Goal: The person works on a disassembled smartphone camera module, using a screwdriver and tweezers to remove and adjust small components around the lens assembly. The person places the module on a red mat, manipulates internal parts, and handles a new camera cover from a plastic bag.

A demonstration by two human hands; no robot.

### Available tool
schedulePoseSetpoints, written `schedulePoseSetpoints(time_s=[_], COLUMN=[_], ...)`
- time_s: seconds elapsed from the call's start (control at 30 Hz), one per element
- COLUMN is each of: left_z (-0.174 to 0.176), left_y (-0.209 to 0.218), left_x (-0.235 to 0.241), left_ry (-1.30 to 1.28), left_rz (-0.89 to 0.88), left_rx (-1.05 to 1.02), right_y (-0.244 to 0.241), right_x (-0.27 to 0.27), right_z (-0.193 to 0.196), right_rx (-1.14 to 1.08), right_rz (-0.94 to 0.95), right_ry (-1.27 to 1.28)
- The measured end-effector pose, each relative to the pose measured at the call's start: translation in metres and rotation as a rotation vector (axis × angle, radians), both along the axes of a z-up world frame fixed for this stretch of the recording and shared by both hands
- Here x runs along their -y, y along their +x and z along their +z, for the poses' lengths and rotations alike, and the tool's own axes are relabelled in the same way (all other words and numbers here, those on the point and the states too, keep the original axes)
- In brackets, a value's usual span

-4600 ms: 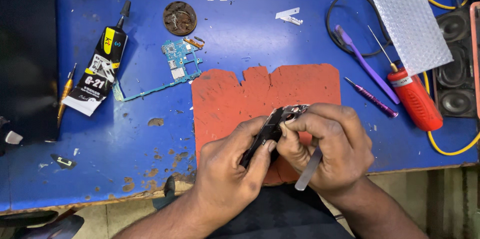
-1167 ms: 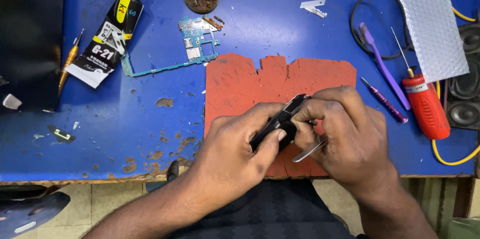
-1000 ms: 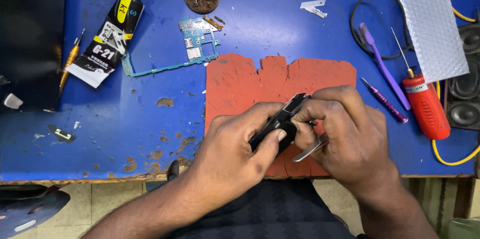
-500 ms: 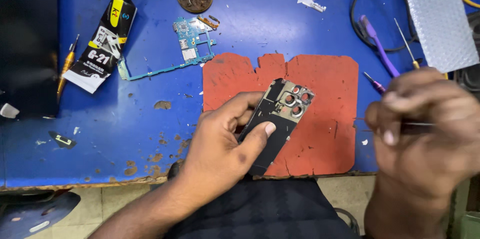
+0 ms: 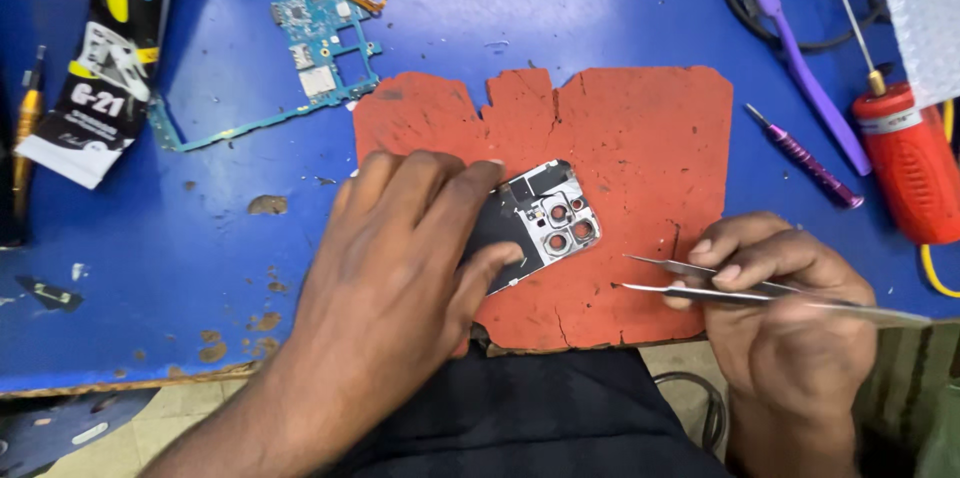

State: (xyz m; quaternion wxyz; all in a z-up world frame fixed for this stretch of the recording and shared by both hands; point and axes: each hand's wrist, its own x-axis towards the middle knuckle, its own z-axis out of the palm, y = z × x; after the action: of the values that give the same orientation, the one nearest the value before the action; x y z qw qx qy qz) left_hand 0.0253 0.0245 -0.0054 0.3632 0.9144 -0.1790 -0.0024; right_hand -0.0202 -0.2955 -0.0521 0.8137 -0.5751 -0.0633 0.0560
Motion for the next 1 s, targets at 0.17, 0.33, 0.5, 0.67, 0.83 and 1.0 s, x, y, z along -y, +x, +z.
schedulePoseSetpoints(time_s=[0.17,0.33,0.5,0.67,0.83,1.0], left_z=[-0.01,-0.021,-0.027,-0.028,-0.03,-0.028], left_y=[-0.015,-0.021,-0.021,-0.02,-0.019,-0.017], left_x=[0.007,0.004,-0.001,-0.003,-0.005,-0.008], left_ry=[0.048,-0.01,-0.075,-0.096,-0.131,-0.147], left_rz=[0.034,0.001,-0.007,-0.01,-0.012,-0.023], left_rx=[0.099,0.081,0.053,0.046,0.028,0.045], right_y=[-0.006,-0.006,-0.005,-0.004,-0.005,-0.003], right_x=[-0.02,-0.04,-0.05,-0.05,-0.05,-0.055], right_z=[0.017,0.027,0.026,0.027,0.025,0.018], right_rx=[0.024,0.156,0.25,0.268,0.258,0.277], right_rz=[-0.078,-0.087,-0.119,-0.111,-0.131,-0.184], right_ry=[-0.309,-0.703,-0.845,-0.86,-0.844,-0.707])
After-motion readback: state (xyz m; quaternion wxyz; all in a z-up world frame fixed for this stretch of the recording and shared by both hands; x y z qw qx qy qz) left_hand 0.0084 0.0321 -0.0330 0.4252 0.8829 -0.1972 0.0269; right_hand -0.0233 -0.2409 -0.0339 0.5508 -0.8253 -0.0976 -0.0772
